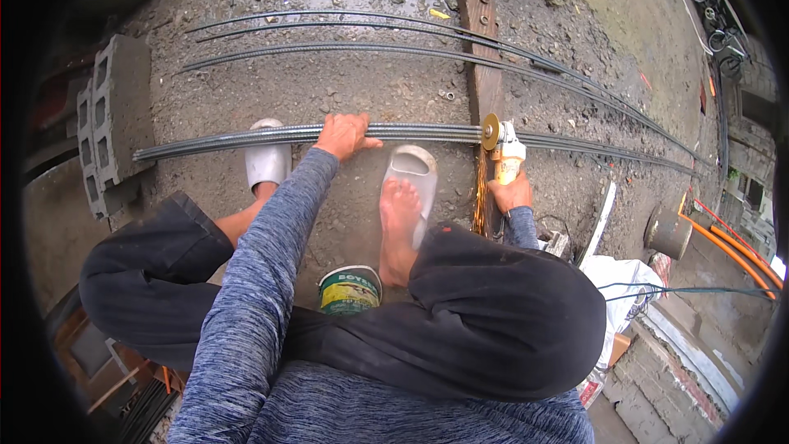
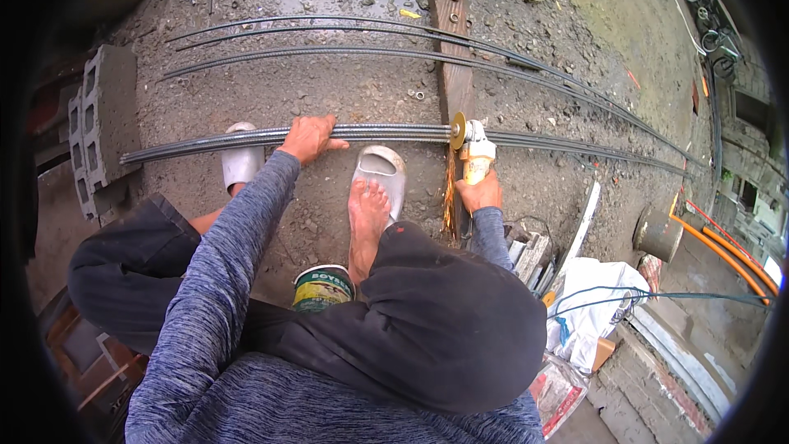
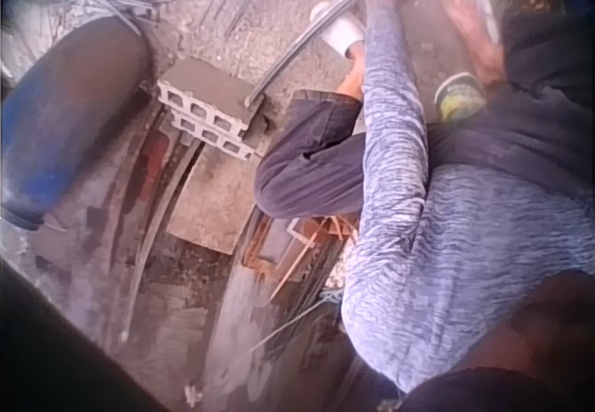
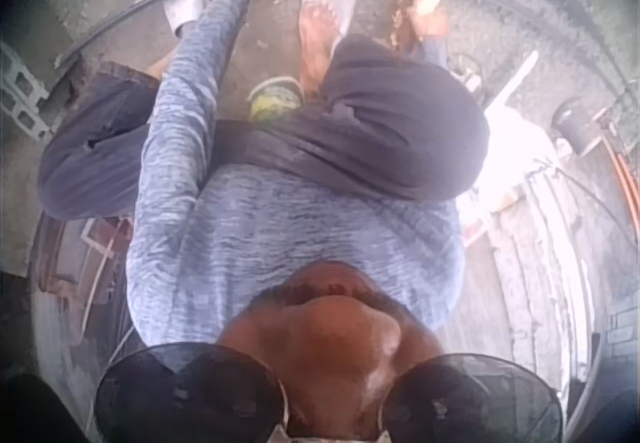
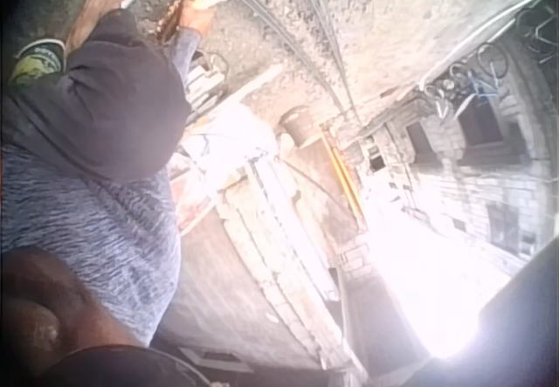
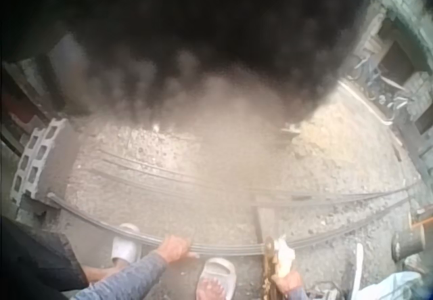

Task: The person cuts steel rebars with an angle grinder, snaps and separates the cut rebar pieces by hand, and then cuts a metal pipe using the angle grinder.

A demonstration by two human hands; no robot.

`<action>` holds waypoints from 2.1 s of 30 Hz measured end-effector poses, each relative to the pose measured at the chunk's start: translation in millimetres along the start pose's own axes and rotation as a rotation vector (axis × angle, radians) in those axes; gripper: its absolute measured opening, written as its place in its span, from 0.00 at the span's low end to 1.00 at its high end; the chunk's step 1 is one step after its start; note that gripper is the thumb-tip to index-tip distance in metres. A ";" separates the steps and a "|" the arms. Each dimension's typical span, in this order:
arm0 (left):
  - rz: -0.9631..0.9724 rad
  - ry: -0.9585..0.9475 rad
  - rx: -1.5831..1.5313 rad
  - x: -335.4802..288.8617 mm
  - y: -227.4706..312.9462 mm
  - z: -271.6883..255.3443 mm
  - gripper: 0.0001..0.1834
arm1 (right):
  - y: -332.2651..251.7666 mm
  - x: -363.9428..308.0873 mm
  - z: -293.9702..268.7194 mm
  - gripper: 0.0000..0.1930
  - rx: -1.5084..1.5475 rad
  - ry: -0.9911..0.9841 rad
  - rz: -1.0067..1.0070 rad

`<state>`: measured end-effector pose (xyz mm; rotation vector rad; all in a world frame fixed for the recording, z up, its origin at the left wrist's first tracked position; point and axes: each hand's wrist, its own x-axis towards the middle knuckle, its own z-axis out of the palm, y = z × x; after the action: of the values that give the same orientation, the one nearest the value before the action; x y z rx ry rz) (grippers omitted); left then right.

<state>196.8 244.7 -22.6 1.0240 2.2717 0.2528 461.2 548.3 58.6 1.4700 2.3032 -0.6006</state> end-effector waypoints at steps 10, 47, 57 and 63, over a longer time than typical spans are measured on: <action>0.022 0.042 -0.002 -3.0 -4.4 1.7 0.34 | -12.1 -7.6 -5.5 0.35 0.046 -0.031 -0.014; 0.018 0.030 -0.017 2.1 -3.0 4.3 0.33 | -10.3 -7.0 -7.6 0.34 0.004 0.004 -0.004; 0.008 -0.007 -0.028 1.0 -0.7 1.2 0.33 | 14.8 -20.3 -2.2 0.31 0.020 0.000 -0.042; 0.059 0.073 -0.027 -0.3 -1.1 -2.3 0.34 | 14.2 -25.6 -0.3 0.32 -0.026 -0.015 0.016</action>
<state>194.9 243.9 -21.1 1.0852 2.2988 0.3504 484.6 534.2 69.2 1.4656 2.2773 -0.5739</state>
